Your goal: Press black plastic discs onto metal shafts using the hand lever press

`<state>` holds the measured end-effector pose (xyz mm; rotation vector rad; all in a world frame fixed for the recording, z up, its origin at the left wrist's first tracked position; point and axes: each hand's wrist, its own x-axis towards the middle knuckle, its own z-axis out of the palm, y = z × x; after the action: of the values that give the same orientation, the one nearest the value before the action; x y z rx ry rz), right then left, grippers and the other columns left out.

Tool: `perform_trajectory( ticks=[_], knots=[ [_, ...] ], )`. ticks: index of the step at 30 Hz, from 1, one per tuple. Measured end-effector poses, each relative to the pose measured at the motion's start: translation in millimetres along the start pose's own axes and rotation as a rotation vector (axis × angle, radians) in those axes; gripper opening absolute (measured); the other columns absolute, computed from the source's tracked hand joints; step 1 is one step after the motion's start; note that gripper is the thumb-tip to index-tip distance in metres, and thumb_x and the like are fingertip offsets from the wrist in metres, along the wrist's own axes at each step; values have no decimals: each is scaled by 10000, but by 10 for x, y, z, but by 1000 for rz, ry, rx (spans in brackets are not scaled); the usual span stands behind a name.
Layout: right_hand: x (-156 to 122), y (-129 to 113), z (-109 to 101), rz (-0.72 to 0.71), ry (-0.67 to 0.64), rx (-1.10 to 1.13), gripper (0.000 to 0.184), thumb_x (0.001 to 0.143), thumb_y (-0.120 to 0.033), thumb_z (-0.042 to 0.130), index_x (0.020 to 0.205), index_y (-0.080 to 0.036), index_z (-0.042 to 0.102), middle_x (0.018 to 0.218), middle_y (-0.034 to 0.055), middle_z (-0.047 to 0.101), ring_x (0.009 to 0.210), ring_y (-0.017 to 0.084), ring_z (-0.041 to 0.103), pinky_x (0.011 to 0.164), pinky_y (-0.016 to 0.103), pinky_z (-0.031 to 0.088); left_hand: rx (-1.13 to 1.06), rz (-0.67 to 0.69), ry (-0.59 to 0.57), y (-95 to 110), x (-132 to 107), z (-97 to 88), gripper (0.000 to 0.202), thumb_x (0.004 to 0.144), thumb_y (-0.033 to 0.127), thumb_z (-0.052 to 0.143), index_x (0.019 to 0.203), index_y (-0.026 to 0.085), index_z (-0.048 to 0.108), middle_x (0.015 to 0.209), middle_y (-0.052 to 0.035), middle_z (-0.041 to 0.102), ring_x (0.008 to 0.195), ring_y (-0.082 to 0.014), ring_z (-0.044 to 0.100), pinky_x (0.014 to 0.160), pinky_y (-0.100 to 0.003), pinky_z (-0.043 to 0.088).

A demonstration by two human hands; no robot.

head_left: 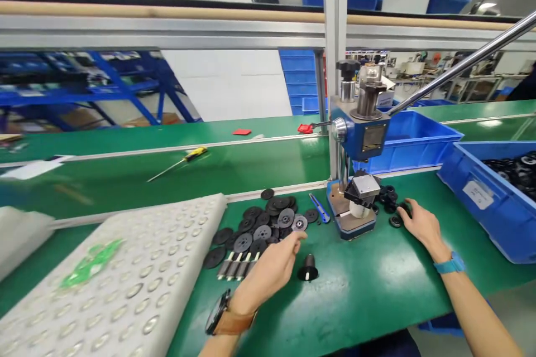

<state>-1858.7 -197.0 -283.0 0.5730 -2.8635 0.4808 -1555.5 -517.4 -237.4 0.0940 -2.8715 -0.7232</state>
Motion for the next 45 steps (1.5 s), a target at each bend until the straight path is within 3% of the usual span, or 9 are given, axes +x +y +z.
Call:
perform_trajectory(
  ticks=[5,12,17,22,26,30,35,40,45],
  knots=[
    [21,-19,-1,-23,-55,-34,423,1000,-501,485,1261,-197,622,1138,131,703,985,346,677,703,363,443,356,88,-244,32,-189,-44,730,884,-15,279,1508,333,430,1158,-70,557,728,-150,605,711,-291,436],
    [21,65,4,-39,94,96,423,957,-525,591,1183,-173,650,894,80,709,809,237,685,633,290,416,321,174,-297,140,91,25,368,893,65,418,1085,216,695,1002,-59,547,727,-141,578,671,-261,415],
    [-110,-42,-249,-215,402,222,505,973,-577,557,1199,-131,628,686,2,572,607,135,555,613,260,424,-54,187,-39,249,252,155,208,922,128,457,969,180,653,1013,-75,562,889,-174,585,796,-276,477],
    [-387,-726,-727,-737,874,358,352,935,-400,704,1143,-133,605,590,-54,460,491,83,449,508,242,349,-344,196,260,499,560,281,178,956,240,529,1072,161,639,1033,-93,649,884,-189,605,786,-290,495],
    [-493,-1394,-807,-1007,770,390,347,965,-388,662,1182,-137,561,662,-10,585,547,115,557,539,277,389,-520,134,431,511,730,451,243,974,360,544,1010,137,635,963,-95,676,843,-203,623,768,-307,504],
    [-548,-1782,-503,-1091,745,472,322,1007,-369,595,1208,-127,530,746,30,651,597,139,601,547,288,418,-619,120,463,334,688,626,242,966,312,545,1105,130,624,1040,-117,680,913,-214,645,825,-321,519],
    [-702,-1823,-160,-960,529,651,315,998,-350,588,1231,-146,533,685,-12,562,527,109,521,494,252,406,-568,137,460,230,602,697,182,967,234,506,1064,145,631,1008,-102,672,905,-197,627,836,-306,507],
    [-685,-1761,-140,-725,432,757,335,947,-307,664,1231,-165,558,674,-39,483,526,82,460,487,199,401,-537,147,453,281,611,672,141,993,220,477,1013,159,603,959,-77,642,874,-181,595,781,-281,483],
    [-683,-1795,-156,-816,348,728,317,968,-354,646,1211,-169,561,675,-42,515,551,84,501,516,219,404,-516,177,454,283,609,676,141,979,212,477,1049,166,591,950,-74,621,864,-185,584,769,-291,474]
  ],
)
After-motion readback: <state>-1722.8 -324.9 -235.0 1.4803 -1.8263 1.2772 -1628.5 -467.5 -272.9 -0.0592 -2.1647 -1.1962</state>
